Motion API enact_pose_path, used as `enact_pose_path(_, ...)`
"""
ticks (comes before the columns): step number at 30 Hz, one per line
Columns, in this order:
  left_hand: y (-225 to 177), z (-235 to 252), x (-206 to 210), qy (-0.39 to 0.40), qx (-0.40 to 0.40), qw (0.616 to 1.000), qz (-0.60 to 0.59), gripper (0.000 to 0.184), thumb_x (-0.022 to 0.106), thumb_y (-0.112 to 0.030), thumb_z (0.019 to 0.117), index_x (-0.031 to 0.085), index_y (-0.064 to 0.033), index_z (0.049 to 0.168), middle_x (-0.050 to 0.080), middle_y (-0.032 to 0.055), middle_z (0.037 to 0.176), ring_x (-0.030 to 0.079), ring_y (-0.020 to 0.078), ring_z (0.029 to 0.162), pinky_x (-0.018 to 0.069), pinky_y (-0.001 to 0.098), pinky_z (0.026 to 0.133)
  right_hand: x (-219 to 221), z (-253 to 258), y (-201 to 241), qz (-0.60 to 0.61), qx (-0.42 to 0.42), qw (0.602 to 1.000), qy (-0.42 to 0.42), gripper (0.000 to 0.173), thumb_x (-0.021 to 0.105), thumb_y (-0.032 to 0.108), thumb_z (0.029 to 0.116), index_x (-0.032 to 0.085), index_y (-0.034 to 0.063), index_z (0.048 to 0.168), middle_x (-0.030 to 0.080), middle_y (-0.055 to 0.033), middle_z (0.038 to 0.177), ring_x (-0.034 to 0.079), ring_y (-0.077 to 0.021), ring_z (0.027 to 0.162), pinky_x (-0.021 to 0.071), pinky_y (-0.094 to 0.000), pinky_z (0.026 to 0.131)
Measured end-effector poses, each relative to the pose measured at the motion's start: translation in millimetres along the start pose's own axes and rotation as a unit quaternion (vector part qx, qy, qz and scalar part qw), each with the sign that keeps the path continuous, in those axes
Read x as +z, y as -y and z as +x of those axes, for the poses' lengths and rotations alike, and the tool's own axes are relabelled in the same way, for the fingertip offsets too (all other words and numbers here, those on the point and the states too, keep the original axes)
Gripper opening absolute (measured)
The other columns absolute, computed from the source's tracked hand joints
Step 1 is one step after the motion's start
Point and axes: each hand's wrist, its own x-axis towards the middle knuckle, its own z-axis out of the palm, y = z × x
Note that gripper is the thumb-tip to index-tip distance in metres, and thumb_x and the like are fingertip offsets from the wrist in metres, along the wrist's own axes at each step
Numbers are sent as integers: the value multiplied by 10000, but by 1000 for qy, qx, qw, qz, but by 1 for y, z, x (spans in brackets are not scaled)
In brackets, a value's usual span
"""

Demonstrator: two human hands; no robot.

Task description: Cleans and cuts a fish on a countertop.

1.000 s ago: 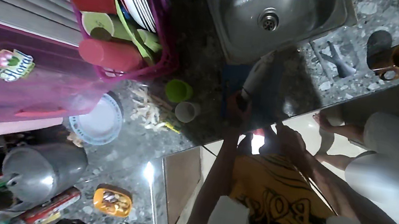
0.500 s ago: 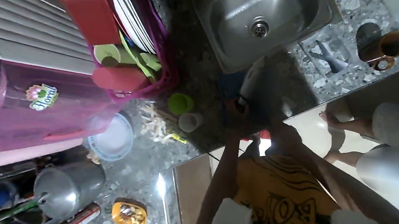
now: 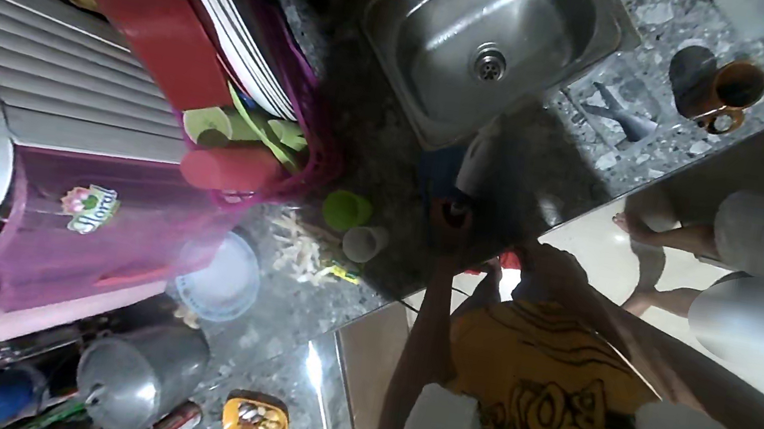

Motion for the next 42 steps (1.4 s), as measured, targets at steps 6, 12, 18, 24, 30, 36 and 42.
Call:
enact_pose_path(6, -1, -16, -17, -29, -3, 999, -18, 487, 802, -202, 895, 613, -51, 1318, 691, 142, 1207, 687, 229, 1047, 585, 413, 893, -4, 34, 33, 17, -17, 999, -23, 531, 520, 147, 1045, 414, 210, 1561, 634, -239, 1324, 622, -464, 1207, 510, -656, 976)
enact_pose_path(12, -27, 5, -31, -76, 104, 982, -137, 505, 822, -33, 784, 554, 107, 1188, 711, 171, 1049, 717, 188, 921, 625, 344, 819, -12, -20, -65, 10, -34, 999, -25, 359, 466, 228, 1071, 542, 101, 1398, 674, -247, 1167, 679, -472, 1025, 539, -658, 845)
enact_pose_path(18, -108, 63, 31, 81, 114, 989, -45, 419, 750, -129, 905, 617, 46, 1262, 700, 179, 1148, 713, 191, 974, 610, 347, 865, -49, -57, -106, 91, 101, 989, -50, 354, 344, 251, 1114, 499, 35, 1347, 676, -251, 1097, 689, -454, 1026, 549, -622, 846)
enact_pose_path(24, -175, 127, 120, 212, 244, 945, -57, 398, 719, -164, 948, 618, -77, 1323, 673, 110, 1280, 674, 205, 1116, 574, 408, 965, -43, -56, -117, 201, 126, 963, -123, 367, 335, 326, 1120, 543, 74, 1288, 689, -203, 968, 707, -410, 926, 561, -597, 793)
enact_pose_path(30, -195, 156, 76, 201, 277, 939, 42, 541, 699, -178, 970, 516, -126, 1476, 595, 126, 1436, 651, 277, 1208, 557, 459, 997, -48, -53, -126, 215, 112, 957, -161, 360, 349, 321, 1119, 554, 56, 1251, 679, -195, 907, 705, -399, 876, 562, -583, 769)
enact_pose_path(36, -106, 129, -13, 78, 167, 977, 109, 365, 622, -165, 1006, 621, 5, 1328, 694, 188, 1218, 690, 283, 1088, 568, 446, 948, -59, -42, -133, 189, 114, 968, -122, 377, 332, 348, 1123, 533, 64, 1268, 674, -190, 894, 703, -397, 869, 559, -572, 765)
enact_pose_path(42, -50, 71, -49, 15, 99, 990, 103, 326, 647, -133, 989, 644, 50, 1258, 712, 193, 1135, 708, 248, 998, 589, 399, 902, -65, -38, -123, 198, 105, 963, -150, 377, 342, 337, 1123, 545, 47, 1254, 662, -184, 854, 695, -373, 824, 554, -547, 752)
